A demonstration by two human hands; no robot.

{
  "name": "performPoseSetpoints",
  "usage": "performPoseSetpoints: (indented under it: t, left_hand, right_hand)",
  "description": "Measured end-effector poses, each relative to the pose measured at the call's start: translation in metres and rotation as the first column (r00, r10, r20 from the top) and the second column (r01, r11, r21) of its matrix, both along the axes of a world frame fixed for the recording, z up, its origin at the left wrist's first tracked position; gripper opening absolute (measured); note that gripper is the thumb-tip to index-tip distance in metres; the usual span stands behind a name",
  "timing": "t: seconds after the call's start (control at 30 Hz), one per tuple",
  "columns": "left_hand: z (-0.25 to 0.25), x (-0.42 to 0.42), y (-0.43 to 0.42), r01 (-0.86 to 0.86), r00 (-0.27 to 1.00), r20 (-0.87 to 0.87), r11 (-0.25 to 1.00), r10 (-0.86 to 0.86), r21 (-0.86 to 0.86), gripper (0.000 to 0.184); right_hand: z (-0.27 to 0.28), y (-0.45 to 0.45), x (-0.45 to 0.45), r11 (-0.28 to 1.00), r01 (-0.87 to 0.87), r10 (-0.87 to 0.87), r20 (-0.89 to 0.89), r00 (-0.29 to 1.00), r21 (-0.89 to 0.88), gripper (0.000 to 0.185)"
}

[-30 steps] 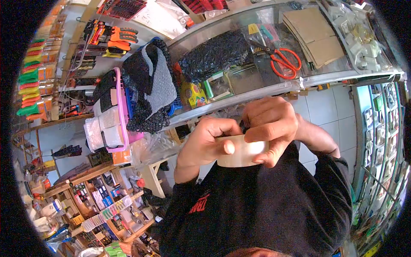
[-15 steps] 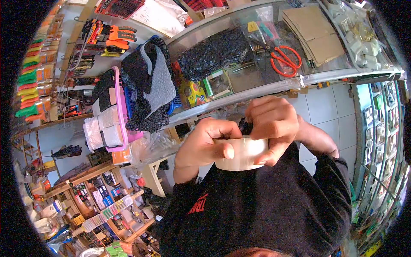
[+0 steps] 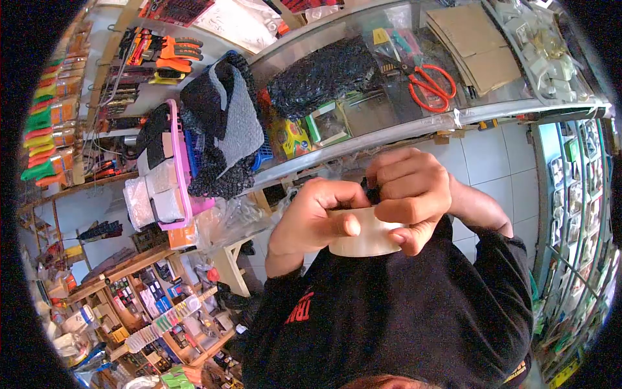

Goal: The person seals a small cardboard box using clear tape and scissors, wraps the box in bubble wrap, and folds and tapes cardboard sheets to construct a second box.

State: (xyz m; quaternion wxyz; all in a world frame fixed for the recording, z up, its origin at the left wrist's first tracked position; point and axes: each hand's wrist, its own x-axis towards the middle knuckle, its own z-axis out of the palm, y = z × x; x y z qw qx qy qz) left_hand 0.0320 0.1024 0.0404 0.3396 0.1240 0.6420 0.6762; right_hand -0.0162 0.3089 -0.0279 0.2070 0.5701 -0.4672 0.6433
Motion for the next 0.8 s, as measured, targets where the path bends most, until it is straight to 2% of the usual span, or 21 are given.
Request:
performPoseSetpoints:
  t: [0.1, 0.2, 0.3, 0.43, 0.53, 0.63, 0.73, 0.8]
  left_hand:
    - [-0.003, 0.003, 0.005, -0.029, 1.000, 0.004, 1.000, 0.029, -0.002, 0.062]
    - [-0.005, 0.003, 0.006, -0.024, 0.999, 0.036, 1.000, 0.024, 0.009, 0.062]
    - [-0.006, 0.002, 0.002, -0.010, 0.999, 0.031, 1.000, 0.009, 0.029, 0.062]
    - [-0.003, -0.001, -0.001, 0.010, 1.000, 0.004, 1.000, -0.010, 0.022, 0.063]
    - [-0.005, -0.001, -0.007, 0.024, 1.000, -0.003, 1.000, -0.024, 0.013, 0.064]
    - [-0.002, 0.001, -0.006, 0.021, 0.997, 0.076, 0.999, -0.024, 0.037, 0.064]
    - [-0.005, 0.001, -0.005, 0.032, 0.995, 0.090, 0.998, -0.036, 0.046, 0.063]
    - [-0.012, 0.002, -0.008, 0.040, 0.996, 0.083, 0.998, -0.045, 0.053, 0.063]
  right_hand:
    - [-0.001, -0.005, 0.002, 0.996, 0.021, -0.020, 0.013, 1.000, -0.081, 0.020]
    - [-0.002, -0.003, 0.004, 0.996, 0.053, -0.052, 0.008, 0.999, -0.078, 0.018]
    - [-0.006, 0.006, 0.000, 0.998, 0.058, -0.057, -0.032, 0.998, 0.021, 0.020]
    - [0.000, 0.003, 0.001, 0.997, 0.074, -0.071, 0.099, 0.993, -0.026, 0.023]
    - [0.013, 0.015, 0.000, 0.985, -0.005, -0.016, 0.123, 0.992, 0.170, 0.027]
    - [0.022, 0.026, -0.008, 0.954, -0.063, 0.034, 0.102, 0.994, 0.295, 0.030]
    - [0.022, 0.027, -0.013, 0.972, -0.081, 0.054, 0.123, 0.991, 0.221, 0.019]
    - [0.030, 0.035, -0.015, 0.951, -0.134, 0.083, 0.185, 0.979, 0.279, 0.016]
